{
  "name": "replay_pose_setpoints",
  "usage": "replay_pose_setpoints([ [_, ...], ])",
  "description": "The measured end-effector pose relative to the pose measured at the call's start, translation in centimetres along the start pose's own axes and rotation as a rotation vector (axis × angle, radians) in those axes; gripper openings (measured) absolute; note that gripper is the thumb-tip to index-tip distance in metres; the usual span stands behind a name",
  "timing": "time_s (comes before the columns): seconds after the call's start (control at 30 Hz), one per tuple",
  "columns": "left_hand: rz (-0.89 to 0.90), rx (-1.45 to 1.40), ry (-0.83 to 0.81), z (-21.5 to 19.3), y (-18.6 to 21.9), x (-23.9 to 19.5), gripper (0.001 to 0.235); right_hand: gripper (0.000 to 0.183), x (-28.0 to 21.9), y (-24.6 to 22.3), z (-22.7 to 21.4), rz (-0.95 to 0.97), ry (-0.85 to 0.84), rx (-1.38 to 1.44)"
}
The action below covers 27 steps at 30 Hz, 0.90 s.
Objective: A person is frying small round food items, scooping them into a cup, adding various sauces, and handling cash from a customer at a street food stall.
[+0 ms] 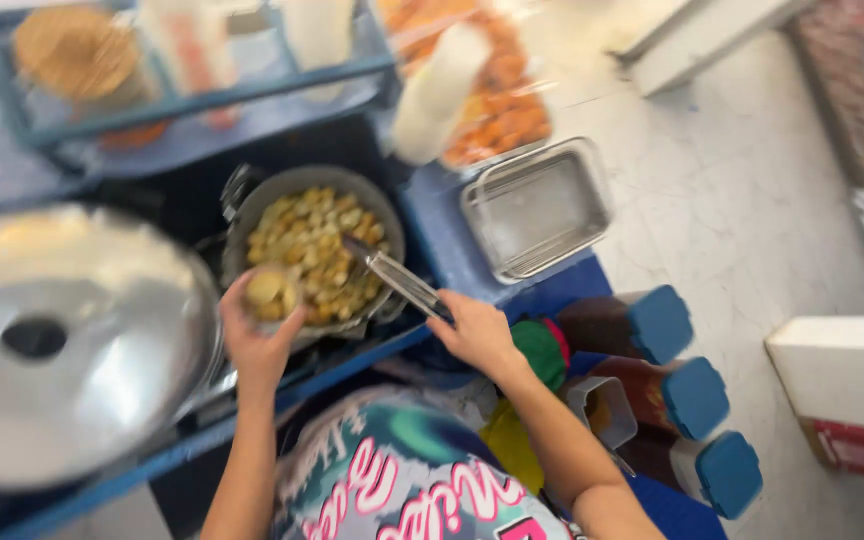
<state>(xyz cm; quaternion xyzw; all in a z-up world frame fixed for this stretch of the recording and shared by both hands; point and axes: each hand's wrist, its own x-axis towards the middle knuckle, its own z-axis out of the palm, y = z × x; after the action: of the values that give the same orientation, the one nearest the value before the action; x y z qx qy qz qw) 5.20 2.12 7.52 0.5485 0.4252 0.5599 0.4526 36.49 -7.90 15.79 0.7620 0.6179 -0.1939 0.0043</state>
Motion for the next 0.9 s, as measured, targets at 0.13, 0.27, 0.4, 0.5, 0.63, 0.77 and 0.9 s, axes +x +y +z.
replay_pose_setpoints([
  [0.13,-0.050,-0.065,0.032,1.4,2.2,0.5,0.081,0.049,-3.5,1.6,-3.9,0.255,0.079,0.056],
  [0.27,-0.013,-0.024,0.008,2.6,2.4,-0.1,0.088,0.053,-4.8,5.1,-3.5,0.490,0.130,0.148],
  [0.4,-0.021,-0.025,-0.028,3.7,3.2,-0.7,0.092,0.058,-3.2,9.4,0.8,0.694,0.213,0.254],
  [0.5,-0.020,-0.021,-0.071,3.2,3.4,-1.3,0.091,0.064,-1.6,10.9,3.1,0.713,0.236,0.254],
  [0.63,-0.055,-0.039,-0.148,1.1,4.1,-2.1,0.092,0.060,-1.5,10.5,3.3,0.585,0.369,0.183],
  [0.77,-0.122,-0.074,-0.169,-2.2,4.4,-3.9,0.093,0.057,-4.7,8.5,1.3,0.544,0.509,0.123],
  [0.9,-0.171,-0.063,-0.198,-5.7,2.8,-6.1,0.096,0.046,-8.9,6.5,-2.2,0.385,0.819,0.091],
])
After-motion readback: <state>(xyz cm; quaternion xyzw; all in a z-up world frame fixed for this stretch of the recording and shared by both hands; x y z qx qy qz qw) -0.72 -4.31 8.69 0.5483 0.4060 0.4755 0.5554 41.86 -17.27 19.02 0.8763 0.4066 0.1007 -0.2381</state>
